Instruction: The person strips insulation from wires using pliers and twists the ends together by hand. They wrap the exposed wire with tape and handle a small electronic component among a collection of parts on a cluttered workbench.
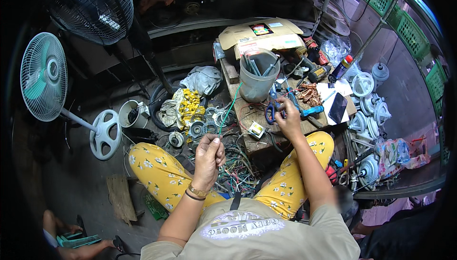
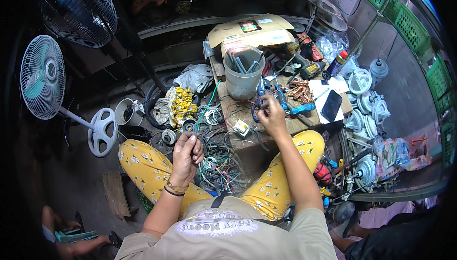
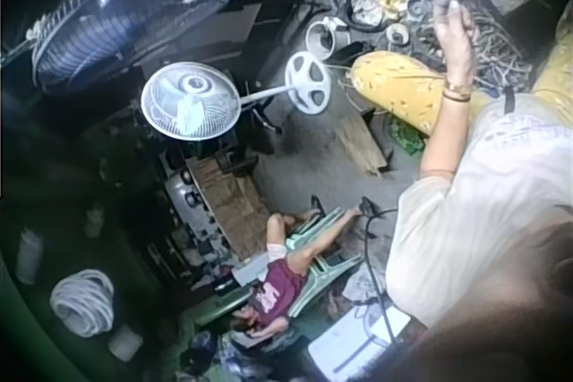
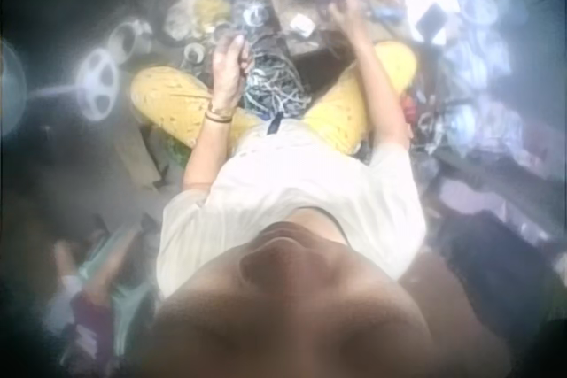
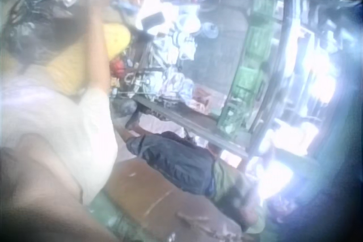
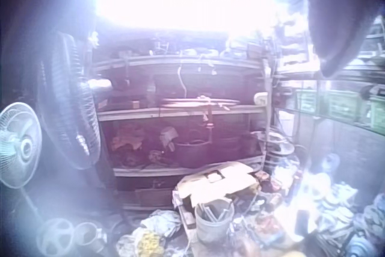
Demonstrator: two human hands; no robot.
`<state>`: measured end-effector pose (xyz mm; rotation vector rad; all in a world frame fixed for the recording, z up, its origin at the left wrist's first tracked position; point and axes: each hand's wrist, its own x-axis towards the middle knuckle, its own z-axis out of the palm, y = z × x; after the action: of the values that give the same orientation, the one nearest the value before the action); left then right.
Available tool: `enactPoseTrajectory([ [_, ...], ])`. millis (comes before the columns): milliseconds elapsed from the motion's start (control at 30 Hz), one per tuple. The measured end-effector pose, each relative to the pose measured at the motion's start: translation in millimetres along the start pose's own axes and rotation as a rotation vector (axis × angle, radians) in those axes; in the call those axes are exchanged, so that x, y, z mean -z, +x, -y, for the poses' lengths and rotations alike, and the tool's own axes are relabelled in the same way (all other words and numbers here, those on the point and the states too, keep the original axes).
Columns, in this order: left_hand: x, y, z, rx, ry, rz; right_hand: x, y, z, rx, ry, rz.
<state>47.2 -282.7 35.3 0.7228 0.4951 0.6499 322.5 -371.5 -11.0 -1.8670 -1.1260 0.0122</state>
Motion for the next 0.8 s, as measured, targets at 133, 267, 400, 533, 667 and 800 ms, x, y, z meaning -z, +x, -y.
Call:
enactPoseTrajectory([
  [133, -10, 0, 4, 0.007, 0.024, 0.024, 2, -17, 29, -0.168, 0.62, -0.183],
  [267, -18, -4, 0, -0.001, 0.073, 0.027, 7, -35, 105, -0.235, 0.624, 0.156],
  [400, -24, -10, -3, 0.016, 0.117, 0.039, -7, -57, 126, -0.334, 0.901, 0.471],
  [533, -33, -19, -4, -0.094, 0.282, -0.021, -11, -65, 132, -0.532, 1.218, 0.636],
  [667, -20, -24, 1, -0.194, 0.476, 0.013, -9, -66, 147, -0.552, 1.215, 0.634],
  [800, -31, -32, -3, -0.24, 0.527, 0.0, -11, -68, 145, -0.488, 1.147, 0.658],
])
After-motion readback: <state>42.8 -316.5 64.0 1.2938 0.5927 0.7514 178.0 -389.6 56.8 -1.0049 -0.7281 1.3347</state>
